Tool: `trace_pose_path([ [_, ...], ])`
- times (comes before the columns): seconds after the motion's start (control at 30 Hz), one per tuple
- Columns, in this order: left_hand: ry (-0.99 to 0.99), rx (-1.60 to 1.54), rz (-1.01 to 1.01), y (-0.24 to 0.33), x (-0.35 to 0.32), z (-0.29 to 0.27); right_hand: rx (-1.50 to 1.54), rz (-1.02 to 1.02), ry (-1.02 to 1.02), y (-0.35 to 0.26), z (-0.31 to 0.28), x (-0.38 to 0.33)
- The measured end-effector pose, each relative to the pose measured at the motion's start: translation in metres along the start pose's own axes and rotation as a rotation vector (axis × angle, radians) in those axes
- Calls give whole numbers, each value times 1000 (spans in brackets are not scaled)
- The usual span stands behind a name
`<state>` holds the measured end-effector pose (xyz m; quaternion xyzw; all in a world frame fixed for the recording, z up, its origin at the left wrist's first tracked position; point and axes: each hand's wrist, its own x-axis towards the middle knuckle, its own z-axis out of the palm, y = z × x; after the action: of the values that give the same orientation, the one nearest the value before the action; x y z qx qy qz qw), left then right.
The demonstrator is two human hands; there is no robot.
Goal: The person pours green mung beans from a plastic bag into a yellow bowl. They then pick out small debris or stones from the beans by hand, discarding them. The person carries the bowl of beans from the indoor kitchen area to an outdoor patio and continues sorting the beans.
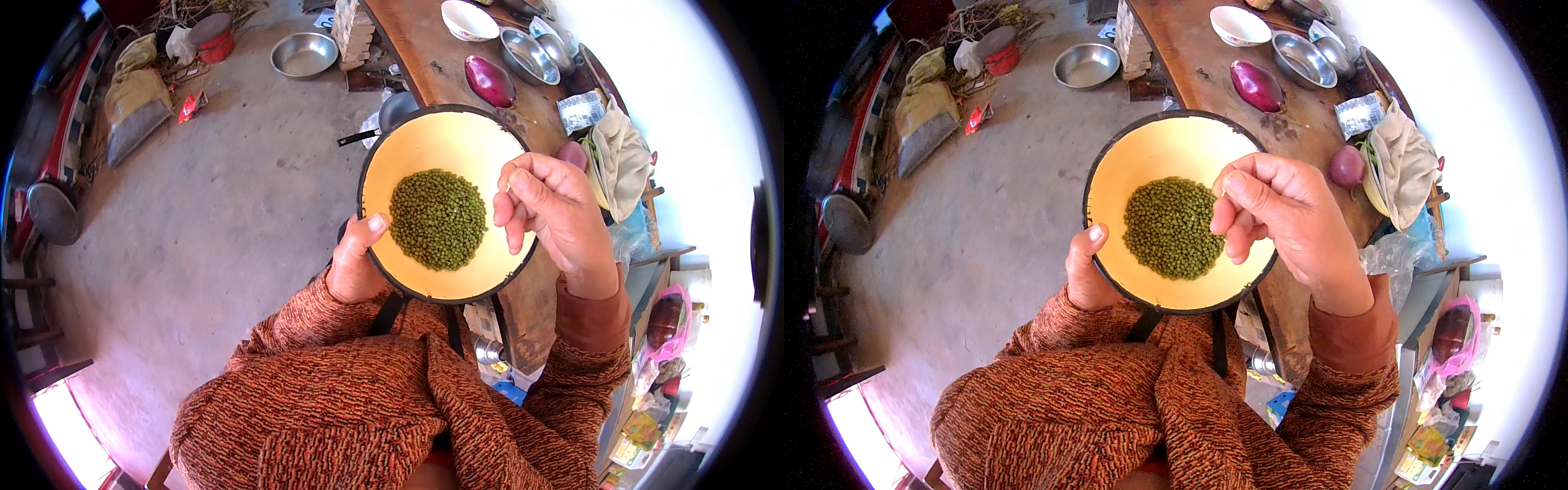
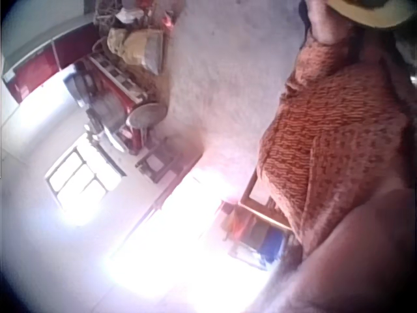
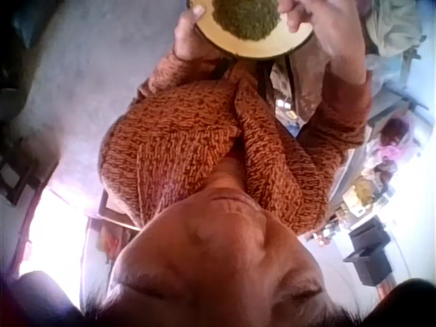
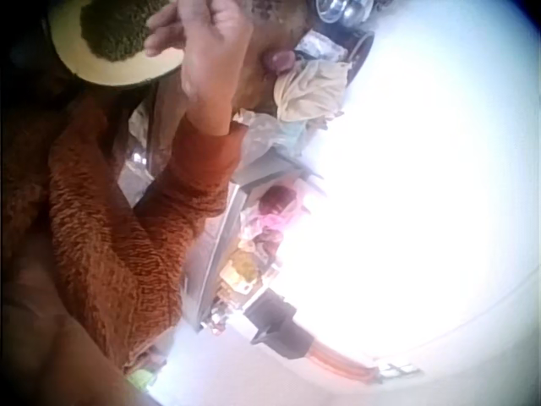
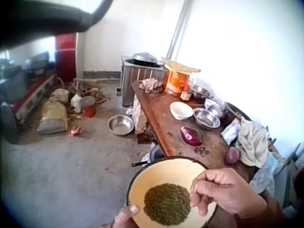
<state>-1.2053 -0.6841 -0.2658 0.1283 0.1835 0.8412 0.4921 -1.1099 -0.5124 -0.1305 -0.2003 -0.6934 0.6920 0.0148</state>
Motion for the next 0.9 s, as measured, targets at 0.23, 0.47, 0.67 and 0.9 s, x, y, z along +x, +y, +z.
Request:
trace_pose_path([
  [0.23,68,-5,51,2,3,8,69,48,26,6,-6,4],
  [0.47,196,138,75,8,6,-5,71,53,83,8,-8,5],
  [0.67,308,107,264,24,7,-28,1,45,86,17,-17,6],
  [0.9,345,119,422,39,12,-39,-338,-98,237,35,-40,10],
])
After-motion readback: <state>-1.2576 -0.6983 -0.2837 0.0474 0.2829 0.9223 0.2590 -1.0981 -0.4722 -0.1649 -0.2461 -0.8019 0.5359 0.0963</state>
